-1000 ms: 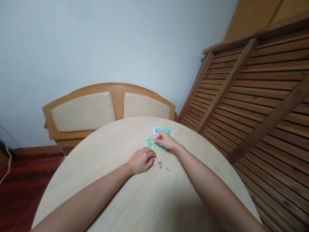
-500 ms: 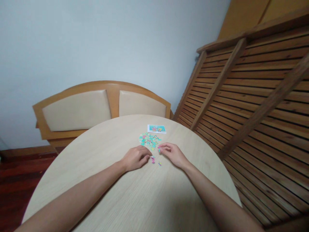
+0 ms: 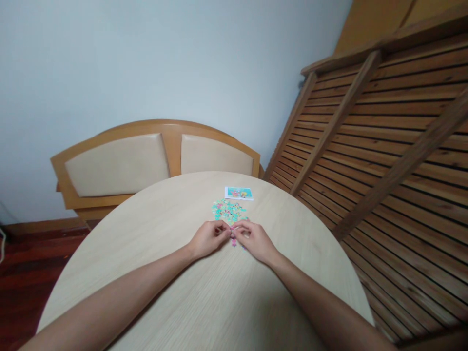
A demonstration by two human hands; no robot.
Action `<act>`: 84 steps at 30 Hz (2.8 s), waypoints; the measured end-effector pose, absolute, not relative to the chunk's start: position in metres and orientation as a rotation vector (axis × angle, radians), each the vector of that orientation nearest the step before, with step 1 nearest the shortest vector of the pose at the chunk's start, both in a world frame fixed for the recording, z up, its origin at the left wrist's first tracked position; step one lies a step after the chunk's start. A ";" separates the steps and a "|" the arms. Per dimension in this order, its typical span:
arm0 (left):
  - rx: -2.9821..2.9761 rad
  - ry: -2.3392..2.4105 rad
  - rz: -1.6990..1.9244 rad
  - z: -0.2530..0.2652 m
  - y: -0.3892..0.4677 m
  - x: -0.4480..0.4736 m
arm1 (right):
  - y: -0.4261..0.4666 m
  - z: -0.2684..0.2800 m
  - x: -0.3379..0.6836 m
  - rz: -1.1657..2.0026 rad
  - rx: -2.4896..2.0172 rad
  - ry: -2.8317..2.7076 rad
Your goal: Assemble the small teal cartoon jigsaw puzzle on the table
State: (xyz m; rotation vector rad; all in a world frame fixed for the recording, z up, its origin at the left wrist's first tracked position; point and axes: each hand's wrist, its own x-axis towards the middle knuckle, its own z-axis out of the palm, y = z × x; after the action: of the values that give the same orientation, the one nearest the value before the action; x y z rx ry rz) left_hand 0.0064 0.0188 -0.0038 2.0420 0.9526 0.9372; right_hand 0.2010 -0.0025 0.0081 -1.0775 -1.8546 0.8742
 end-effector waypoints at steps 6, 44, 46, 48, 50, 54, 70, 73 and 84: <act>2.046 0.940 0.966 -0.009 0.022 0.006 | -0.005 0.016 0.206 0.448 -1.139 -2.088; 2.578 1.078 0.844 -0.003 0.024 0.003 | -0.007 0.017 0.220 0.289 -1.008 -2.504; 2.590 1.084 0.836 -0.002 0.023 0.003 | -0.007 0.017 0.220 0.272 -0.998 -2.513; 2.607 1.079 0.830 0.001 0.022 0.001 | -0.007 0.017 0.220 0.261 -0.996 -2.513; 2.634 1.056 0.823 0.003 0.021 -0.001 | -0.007 0.017 0.220 0.258 -0.997 -2.514; 2.724 0.918 0.781 0.005 0.021 -0.009 | -0.008 0.018 0.221 0.267 -0.992 -2.510; 2.748 0.872 0.751 0.003 0.021 -0.012 | 0.004 0.023 0.215 0.246 -1.025 -2.433; 2.739 0.904 0.752 0.003 0.021 -0.011 | 0.026 0.025 0.211 0.159 -1.142 -2.385; 2.746 1.166 0.776 -0.004 0.028 -0.015 | 0.121 0.043 0.155 0.162 -1.766 -2.206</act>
State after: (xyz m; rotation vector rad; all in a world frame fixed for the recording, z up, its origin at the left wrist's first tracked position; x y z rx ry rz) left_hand -0.0154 0.0280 -0.0040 2.7459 1.1656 0.7757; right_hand 0.1546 0.1210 0.0429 -1.7659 -2.2060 0.1621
